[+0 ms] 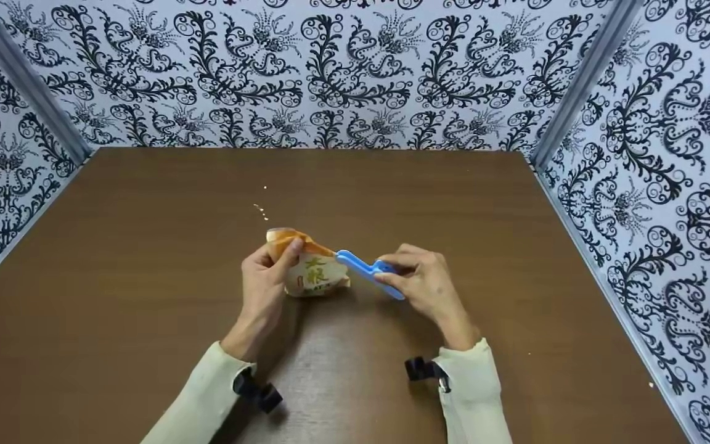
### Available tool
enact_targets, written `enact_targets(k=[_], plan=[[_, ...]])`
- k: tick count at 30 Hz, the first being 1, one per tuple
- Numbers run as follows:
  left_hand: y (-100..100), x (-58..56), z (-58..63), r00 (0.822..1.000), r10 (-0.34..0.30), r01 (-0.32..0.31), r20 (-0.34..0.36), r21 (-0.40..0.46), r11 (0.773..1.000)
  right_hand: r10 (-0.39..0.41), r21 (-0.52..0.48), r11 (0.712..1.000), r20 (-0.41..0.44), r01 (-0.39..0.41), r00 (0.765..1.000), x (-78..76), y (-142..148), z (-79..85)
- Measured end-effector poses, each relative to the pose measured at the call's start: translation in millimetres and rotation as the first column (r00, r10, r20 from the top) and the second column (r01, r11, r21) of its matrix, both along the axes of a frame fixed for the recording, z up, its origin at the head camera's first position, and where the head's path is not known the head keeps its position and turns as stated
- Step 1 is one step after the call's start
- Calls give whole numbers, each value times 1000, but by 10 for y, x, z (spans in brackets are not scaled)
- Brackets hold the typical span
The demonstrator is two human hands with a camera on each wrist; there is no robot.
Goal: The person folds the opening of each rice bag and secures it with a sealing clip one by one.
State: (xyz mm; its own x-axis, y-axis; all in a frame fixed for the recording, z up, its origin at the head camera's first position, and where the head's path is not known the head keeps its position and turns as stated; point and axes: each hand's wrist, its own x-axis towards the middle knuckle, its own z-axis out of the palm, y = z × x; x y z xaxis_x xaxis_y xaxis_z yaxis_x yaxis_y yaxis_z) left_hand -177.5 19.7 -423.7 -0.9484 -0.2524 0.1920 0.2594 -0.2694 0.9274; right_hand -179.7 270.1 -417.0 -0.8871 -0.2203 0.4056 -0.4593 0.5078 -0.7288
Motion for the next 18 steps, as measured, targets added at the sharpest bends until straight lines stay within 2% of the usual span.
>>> enact_targets(k=[7,18], plan=[[-2,1,-8,1000,-1,1,-5,4,1000,-7,9,1000,1,7,1000,-4,-8,-10],[-10,3,-15,999,-37,37,-5,-4,999,-20,25,1000,-6,20,1000,-11,-15,-4]])
